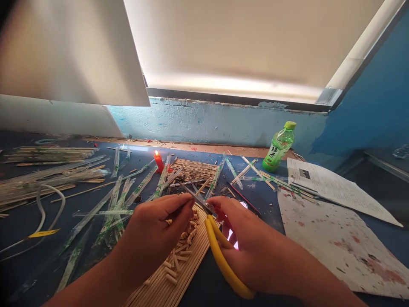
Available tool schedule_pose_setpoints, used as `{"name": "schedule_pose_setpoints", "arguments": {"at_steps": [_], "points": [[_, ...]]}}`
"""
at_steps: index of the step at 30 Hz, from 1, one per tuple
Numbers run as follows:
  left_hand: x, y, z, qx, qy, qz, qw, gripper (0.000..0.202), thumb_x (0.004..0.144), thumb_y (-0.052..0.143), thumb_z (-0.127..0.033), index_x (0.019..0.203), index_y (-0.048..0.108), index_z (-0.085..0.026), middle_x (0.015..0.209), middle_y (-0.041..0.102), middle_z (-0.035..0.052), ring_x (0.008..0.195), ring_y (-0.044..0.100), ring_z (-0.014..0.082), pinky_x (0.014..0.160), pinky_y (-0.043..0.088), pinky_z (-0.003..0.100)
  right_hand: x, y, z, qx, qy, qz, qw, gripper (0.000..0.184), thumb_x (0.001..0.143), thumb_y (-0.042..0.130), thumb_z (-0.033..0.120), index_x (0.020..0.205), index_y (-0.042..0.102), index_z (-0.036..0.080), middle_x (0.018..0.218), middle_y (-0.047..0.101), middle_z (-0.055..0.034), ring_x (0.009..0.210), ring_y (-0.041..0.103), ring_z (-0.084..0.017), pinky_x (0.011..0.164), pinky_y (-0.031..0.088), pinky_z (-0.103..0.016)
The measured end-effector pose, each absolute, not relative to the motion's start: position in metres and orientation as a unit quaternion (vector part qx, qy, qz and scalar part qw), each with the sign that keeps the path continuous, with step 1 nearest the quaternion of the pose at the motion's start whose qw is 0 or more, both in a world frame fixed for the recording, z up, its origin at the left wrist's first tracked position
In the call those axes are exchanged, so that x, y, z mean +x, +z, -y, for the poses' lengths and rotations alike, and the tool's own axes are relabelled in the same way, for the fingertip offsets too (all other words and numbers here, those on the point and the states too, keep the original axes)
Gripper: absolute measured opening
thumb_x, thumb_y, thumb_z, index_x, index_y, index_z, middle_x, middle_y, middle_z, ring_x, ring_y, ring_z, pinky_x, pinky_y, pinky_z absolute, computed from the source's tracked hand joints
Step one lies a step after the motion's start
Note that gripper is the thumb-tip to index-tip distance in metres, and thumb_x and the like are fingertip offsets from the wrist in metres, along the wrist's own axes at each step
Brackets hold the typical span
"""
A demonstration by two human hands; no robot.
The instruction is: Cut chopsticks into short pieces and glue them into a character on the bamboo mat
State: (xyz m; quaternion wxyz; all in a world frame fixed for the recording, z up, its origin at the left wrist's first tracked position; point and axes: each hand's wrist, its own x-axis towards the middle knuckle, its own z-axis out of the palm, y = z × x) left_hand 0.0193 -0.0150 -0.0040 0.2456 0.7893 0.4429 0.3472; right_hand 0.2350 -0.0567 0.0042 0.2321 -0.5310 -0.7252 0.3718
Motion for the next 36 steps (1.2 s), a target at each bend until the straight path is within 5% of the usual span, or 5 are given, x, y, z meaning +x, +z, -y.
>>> {"name": "schedule_pose_setpoints", "arguments": {"at_steps": [36], "points": [[0.0216,-0.0089,0.0160,0.784,0.374,-0.436,0.235,0.025,0.094,0.053,-0.017,0.070,0.060,-0.018,0.065,0.056,-0.0027,0.058,0.049,0.0112,0.061,0.036,0.026,0.2328,0.0075,0.0578,-0.545,0.351,0.735,0.199,0.062,0.091,0.065,0.033,0.148,0.041,0.036,0.141,0.056,-0.0048,0.115,0.061,-0.025,0.095,0.055,-0.037]]}}
